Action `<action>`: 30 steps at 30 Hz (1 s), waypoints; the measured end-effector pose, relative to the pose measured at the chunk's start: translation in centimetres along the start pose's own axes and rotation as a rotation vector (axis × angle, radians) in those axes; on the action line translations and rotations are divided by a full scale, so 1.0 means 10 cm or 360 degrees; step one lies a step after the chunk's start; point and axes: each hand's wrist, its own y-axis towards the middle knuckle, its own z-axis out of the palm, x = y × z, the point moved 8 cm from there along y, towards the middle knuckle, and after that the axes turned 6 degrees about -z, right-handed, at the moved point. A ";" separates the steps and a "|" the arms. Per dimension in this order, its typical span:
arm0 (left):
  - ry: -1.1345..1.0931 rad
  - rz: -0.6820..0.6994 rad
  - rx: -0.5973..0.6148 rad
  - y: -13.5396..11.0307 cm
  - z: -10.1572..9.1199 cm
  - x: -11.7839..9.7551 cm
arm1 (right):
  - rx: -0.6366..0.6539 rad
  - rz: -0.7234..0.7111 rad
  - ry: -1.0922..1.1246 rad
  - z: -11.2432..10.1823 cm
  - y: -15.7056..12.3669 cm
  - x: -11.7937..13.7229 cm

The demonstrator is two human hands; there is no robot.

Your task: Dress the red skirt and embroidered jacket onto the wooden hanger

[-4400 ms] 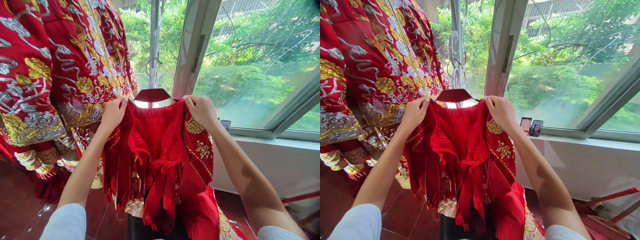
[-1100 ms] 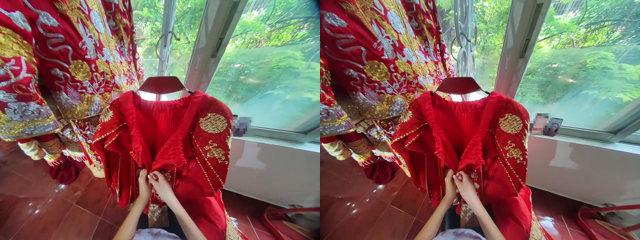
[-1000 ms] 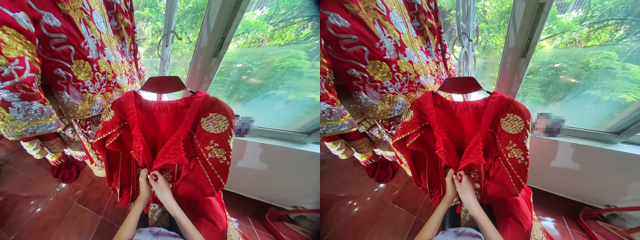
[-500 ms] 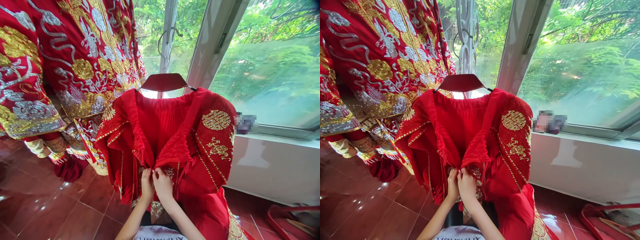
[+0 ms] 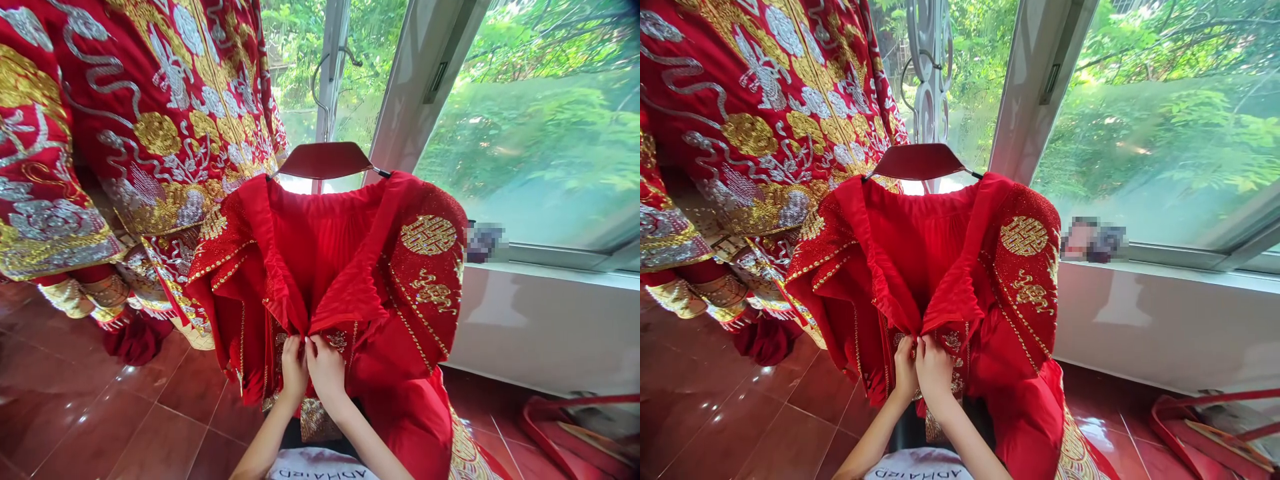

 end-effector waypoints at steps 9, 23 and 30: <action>-0.0007 -0.0005 0.0004 0.03 0.00 0.00 | 0.0018 0.0038 0.0389 0.13 0.00 -0.04; -0.0006 0.0076 0.0004 0.01 0.02 0.02 | 0.0389 0.0535 0.2206 0.39 -0.05 -0.03; -0.0006 0.0188 0.0022 0.01 0.05 -0.06 | 0.0327 0.0700 0.2508 0.30 0.00 0.07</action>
